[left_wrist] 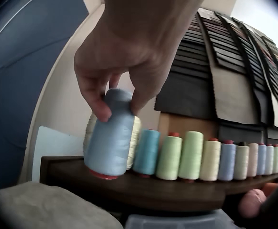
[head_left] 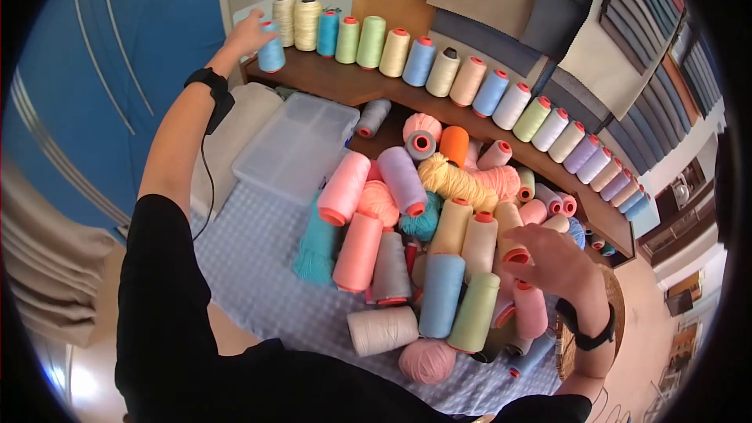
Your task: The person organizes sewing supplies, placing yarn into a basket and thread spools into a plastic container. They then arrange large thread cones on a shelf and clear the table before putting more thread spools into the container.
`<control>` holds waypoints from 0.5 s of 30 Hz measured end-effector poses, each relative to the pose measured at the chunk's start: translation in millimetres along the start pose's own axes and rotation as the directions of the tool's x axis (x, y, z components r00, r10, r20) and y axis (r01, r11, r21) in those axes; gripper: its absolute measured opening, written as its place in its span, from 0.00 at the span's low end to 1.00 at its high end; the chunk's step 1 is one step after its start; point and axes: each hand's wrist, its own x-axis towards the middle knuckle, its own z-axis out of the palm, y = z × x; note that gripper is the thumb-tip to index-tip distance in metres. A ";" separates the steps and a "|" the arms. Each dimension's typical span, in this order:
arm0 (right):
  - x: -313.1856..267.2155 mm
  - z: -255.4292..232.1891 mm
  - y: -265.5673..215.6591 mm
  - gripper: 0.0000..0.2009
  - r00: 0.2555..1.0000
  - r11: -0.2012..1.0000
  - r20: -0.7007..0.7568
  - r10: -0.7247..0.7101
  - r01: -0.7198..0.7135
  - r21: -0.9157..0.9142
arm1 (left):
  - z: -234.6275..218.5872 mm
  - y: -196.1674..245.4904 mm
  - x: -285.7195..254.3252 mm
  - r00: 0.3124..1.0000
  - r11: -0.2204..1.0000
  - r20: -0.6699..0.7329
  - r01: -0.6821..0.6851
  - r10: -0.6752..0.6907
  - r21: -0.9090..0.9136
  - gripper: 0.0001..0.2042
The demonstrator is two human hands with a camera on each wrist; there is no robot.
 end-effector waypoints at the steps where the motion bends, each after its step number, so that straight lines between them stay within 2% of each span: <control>1: 0.3 -0.5 -6.2 0.21 1.000 0.999 -0.013 0.021 -0.021 0.030 | 8.9 -8.9 10.9 0.996 0.996 -0.011 0.085 -0.085 -0.028 0.30; 3: 2.1 -5.0 -16.2 0.22 0.998 0.995 -0.016 0.067 -0.066 0.080 | 27.0 -25.3 25.6 0.995 0.991 -0.026 0.092 -0.095 -0.095 0.28; 5: 1.2 2.5 -9.0 0.22 0.990 0.992 -0.058 0.125 -0.123 0.042 | 34.2 -40.9 41.7 0.992 0.982 -0.053 0.109 -0.119 -0.155 0.26; 7: -0.2 12.0 3.3 0.26 0.970 0.975 -0.094 0.223 -0.223 0.007 | 39.5 -47.5 47.5 0.996 0.996 -0.088 0.016 -0.025 -0.092 0.21; 8: 0.1 15.6 5.7 0.26 0.970 0.974 -0.085 0.226 -0.227 -0.002 | 42.9 -51.0 50.8 0.996 0.995 -0.081 0.024 -0.033 -0.101 0.21; 10: 0.1 18.8 8.1 0.31 0.944 0.942 -0.022 0.328 -0.325 0.086 | 51.6 -57.4 63.0 0.985 0.996 -0.165 -0.063 0.053 -0.056 0.17; 11: 2.2 15.8 4.6 0.31 0.944 0.942 -0.015 0.329 -0.327 0.076 | 52.5 -57.8 64.6 0.986 0.997 -0.161 -0.055 0.044 -0.063 0.17; 13: 4.9 11.2 -4.8 0.35 0.904 0.902 0.100 0.415 -0.424 0.086 | 54.1 -54.3 70.2 0.992 0.998 -0.126 0.011 -0.020 -0.067 0.17; 15: 5.1 15.3 -2.7 0.35 0.914 0.913 0.085 0.397 -0.403 0.063 | 59.7 -54.5 74.2 0.987 0.999 -0.162 0.019 -0.023 -0.027 0.17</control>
